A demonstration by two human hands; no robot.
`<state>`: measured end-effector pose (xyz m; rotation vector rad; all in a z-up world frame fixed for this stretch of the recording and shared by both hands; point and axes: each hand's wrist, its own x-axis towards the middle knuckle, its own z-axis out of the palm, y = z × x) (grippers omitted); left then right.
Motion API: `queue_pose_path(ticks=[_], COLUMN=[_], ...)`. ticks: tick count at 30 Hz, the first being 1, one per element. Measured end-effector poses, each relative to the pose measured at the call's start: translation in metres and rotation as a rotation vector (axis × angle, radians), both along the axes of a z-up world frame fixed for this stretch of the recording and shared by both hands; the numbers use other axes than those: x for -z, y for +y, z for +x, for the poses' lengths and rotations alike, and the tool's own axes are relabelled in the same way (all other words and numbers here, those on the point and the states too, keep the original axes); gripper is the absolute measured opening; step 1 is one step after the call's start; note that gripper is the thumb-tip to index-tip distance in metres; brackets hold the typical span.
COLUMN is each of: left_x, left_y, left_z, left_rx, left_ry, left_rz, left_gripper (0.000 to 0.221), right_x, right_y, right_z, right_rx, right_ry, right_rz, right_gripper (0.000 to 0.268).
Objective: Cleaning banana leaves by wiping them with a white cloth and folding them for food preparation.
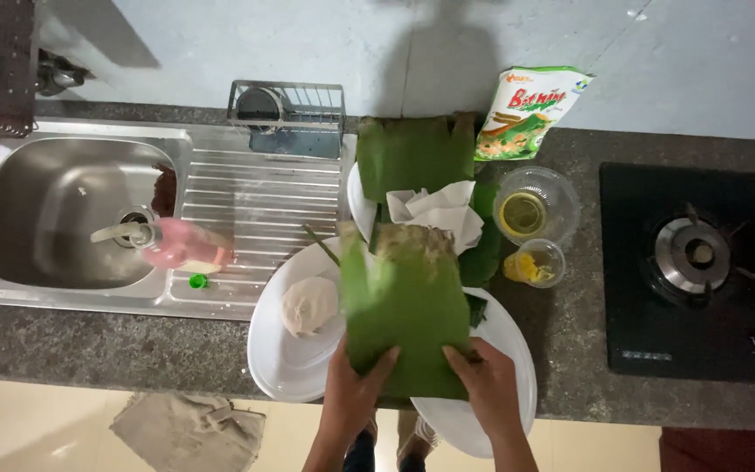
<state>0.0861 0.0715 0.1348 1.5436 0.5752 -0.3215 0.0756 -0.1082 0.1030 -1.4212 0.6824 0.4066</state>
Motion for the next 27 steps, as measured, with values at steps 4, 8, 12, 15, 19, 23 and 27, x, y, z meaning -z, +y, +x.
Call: queue_pose_path(ticks=[4,8,12,15,19,23,27], left_x=[-0.003,0.025,-0.001,-0.023,-0.054,-0.073,-0.087], left_y=[-0.014,-0.024,-0.009,0.002,0.007,0.006,0.002], left_z=[-0.003,-0.013,0.007,0.022,0.042,0.054,0.063], left_rx=[0.239,0.099,0.145,0.227,0.370,0.594,0.706], left_ry=[-0.065,-0.332,-0.441,-0.538,-0.576,-0.793,-0.885], left_rz=[-0.160,-0.138,0.039,0.122,0.258,0.393,0.346], left_gripper=[0.045,0.004,0.014,0.016,0.016,0.013,0.010], right_x=[0.042,0.023,0.000,-0.010,-0.066,-0.123,-0.112], right_y=[-0.009,-0.003,-0.036,-0.064,-0.065,-0.050,-0.038], right_z=[-0.023,-0.033,-0.041,-0.042,-0.022,0.030,0.055], right_rx=[0.348,0.389,0.056,0.399,0.262,-0.429,-0.663], right_ry=[-0.232,-0.188,-0.065,-0.066,-0.738,-1.003,-0.697], right_rz=[-0.082,0.147,-0.400,-0.558,-0.739,-0.938,-0.648], right_gripper=[0.017,0.019,0.015,0.021,0.015,0.031,0.044])
